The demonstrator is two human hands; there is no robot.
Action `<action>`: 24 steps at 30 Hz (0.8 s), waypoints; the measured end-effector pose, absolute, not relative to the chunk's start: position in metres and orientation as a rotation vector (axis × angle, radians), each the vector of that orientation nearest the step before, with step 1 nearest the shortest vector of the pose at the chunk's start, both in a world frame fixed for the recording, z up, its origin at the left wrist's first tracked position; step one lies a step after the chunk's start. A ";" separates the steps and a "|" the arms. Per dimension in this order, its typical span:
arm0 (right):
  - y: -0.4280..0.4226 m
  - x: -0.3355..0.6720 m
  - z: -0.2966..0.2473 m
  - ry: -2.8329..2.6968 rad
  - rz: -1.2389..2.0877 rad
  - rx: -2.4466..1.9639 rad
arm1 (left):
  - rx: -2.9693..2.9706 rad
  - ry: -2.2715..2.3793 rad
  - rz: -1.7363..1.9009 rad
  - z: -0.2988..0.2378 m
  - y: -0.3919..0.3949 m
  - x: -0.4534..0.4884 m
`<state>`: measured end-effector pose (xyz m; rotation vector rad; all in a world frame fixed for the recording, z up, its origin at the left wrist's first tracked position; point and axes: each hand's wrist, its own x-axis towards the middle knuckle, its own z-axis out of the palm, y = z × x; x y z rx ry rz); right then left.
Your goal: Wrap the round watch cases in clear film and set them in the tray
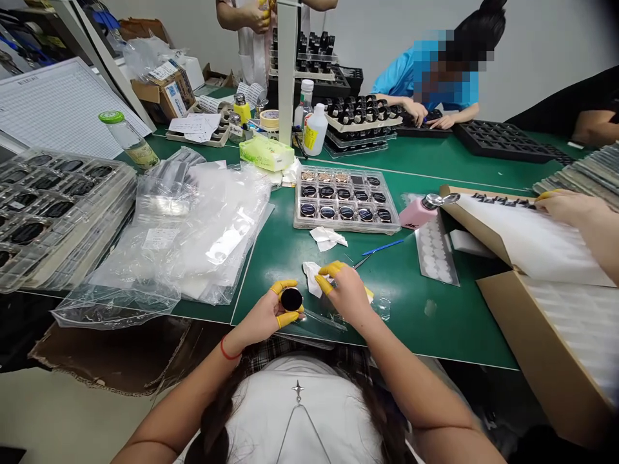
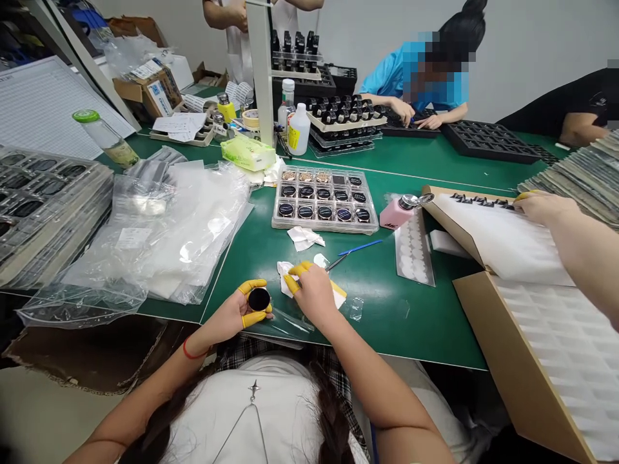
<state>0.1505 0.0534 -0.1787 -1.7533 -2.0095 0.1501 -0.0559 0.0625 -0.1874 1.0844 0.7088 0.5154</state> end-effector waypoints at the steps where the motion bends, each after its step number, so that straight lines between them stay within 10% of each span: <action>1: 0.060 0.148 -0.180 -2.000 0.123 -1.777 | 1.094 0.710 0.521 -0.188 0.062 -0.055; 24: 0.015 0.106 -0.184 -2.188 0.172 -1.299 | 1.560 0.843 0.612 -0.193 0.057 -0.047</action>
